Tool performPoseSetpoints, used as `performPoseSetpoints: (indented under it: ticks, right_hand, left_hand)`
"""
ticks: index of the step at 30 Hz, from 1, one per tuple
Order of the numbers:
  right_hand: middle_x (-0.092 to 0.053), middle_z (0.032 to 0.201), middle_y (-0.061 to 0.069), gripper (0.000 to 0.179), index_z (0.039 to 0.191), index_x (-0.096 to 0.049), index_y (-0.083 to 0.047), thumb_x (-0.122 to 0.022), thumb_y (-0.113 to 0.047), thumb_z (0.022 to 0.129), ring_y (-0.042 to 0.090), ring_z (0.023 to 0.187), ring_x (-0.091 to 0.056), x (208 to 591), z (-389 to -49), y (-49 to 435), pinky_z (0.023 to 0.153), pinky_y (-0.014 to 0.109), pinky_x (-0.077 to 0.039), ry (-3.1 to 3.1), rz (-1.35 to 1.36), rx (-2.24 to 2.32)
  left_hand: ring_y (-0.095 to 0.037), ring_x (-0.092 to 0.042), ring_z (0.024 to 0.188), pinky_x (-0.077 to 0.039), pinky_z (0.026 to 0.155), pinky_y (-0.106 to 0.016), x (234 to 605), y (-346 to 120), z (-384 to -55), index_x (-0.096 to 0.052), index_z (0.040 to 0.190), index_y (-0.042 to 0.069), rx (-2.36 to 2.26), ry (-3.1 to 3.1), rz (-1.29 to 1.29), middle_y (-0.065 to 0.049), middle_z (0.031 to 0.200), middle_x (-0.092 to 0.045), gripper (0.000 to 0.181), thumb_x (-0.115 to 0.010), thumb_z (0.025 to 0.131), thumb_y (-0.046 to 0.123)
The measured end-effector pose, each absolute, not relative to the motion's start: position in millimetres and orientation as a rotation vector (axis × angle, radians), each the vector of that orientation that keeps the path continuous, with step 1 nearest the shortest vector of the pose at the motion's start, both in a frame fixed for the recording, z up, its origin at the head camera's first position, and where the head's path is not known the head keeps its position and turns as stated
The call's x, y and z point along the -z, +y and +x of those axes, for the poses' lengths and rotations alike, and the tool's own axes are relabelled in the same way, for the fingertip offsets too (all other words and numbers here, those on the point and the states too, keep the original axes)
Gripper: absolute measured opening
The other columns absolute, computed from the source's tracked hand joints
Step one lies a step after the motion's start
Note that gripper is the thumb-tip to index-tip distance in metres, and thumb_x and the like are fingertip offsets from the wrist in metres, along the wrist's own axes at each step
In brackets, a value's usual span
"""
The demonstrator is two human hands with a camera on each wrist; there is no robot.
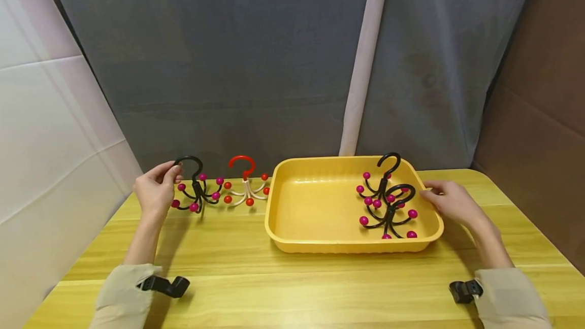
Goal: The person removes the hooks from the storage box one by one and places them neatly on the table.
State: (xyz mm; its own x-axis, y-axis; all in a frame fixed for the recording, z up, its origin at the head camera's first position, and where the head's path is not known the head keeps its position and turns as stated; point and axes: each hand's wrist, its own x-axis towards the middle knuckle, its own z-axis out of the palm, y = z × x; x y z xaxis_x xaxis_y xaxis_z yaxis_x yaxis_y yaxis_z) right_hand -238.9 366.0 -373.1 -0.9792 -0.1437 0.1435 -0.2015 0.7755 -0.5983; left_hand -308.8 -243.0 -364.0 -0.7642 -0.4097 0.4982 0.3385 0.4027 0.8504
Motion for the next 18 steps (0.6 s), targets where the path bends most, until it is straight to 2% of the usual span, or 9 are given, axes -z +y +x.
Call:
performPoseSetpoints:
  ticks: [4, 13, 18]
  right_hand:
    - [-0.049, 0.065, 0.004, 0.039, 0.129, -0.057, 0.014, -0.054, -0.017, 0.106, 0.013, 0.055, -0.046, 373.2, -239.4, 365.5, 0.05, 0.026, -0.037, -2.877, 0.271, -0.99]
    - [-0.049, 0.064, 0.004, 0.04, 0.131, -0.056, 0.015, -0.053, -0.016, 0.106, 0.012, 0.054, -0.046, 373.4, -240.3, 365.6, 0.05, 0.026, -0.037, -2.885, 0.264, -0.97]
    - [-0.049, 0.064, 0.004, 0.039, 0.131, -0.056, 0.015, -0.053, -0.015, 0.106, 0.011, 0.054, -0.045, 373.8, -240.1, 365.6, 0.05, 0.026, -0.037, -2.884, 0.269, -0.95]
  left_hand:
    - [0.01, -0.061, 0.06, -0.056, 0.061, -0.017, 370.2, -246.3, -311.1, -0.072, 0.112, -0.009, 1.439, -2.004, 0.066, -0.03, 0.102, -0.071, 0.022, -0.066, 0.098, 0.006]
    - [0.008, -0.064, 0.064, -0.055, 0.065, -0.015, 376.7, -253.9, -316.9, -0.069, 0.118, -0.009, 1.506, -2.025, 0.06, -0.03, 0.108, -0.07, 0.027, -0.065, 0.099, 0.009]
    - [0.003, -0.068, 0.069, -0.057, 0.071, -0.019, 378.1, -254.6, -317.5, -0.071, 0.116, -0.007, 1.492, -2.041, 0.095, -0.021, 0.103, -0.074, 0.025, -0.065, 0.099, 0.011]
